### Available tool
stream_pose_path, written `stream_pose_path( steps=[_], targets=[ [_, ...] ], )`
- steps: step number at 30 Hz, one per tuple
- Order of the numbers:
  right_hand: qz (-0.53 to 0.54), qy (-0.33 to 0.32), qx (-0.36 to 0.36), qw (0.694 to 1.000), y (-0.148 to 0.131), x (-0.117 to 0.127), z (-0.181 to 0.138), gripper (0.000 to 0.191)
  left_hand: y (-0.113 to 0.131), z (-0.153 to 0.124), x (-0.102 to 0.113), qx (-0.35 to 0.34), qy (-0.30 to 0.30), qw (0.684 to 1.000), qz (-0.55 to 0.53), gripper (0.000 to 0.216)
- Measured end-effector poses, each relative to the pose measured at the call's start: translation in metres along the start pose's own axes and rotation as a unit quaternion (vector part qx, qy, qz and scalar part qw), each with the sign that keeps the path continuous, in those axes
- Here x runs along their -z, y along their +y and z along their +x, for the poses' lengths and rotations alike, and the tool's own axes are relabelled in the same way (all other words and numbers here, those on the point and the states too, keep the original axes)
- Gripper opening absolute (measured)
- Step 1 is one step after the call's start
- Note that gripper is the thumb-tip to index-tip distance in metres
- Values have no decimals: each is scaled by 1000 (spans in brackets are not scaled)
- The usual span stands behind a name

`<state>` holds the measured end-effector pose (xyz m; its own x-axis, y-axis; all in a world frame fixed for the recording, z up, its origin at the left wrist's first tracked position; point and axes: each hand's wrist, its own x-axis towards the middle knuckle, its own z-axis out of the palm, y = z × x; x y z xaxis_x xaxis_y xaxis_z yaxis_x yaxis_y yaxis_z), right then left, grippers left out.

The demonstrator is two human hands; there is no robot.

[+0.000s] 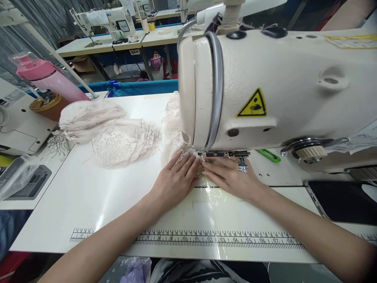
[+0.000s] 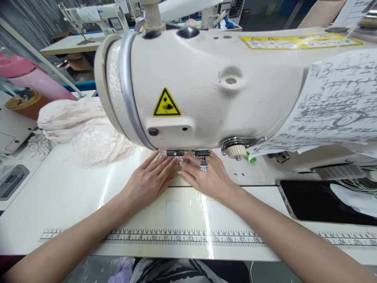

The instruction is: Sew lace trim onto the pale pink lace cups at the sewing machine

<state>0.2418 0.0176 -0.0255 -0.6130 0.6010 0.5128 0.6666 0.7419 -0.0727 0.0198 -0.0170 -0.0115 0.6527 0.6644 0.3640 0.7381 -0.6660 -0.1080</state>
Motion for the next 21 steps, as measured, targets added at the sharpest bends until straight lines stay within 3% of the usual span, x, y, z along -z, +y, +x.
stream_pose_path(
  steps=[11,21],
  targets=[
    [1,-81,-49,995,-14,9,6,33,-6,2,3,21,28,999,-7,36],
    [-68,-36,-46,996,-17,2,2,38,-6,5,3,20,-2,999,36,39]
  ],
)
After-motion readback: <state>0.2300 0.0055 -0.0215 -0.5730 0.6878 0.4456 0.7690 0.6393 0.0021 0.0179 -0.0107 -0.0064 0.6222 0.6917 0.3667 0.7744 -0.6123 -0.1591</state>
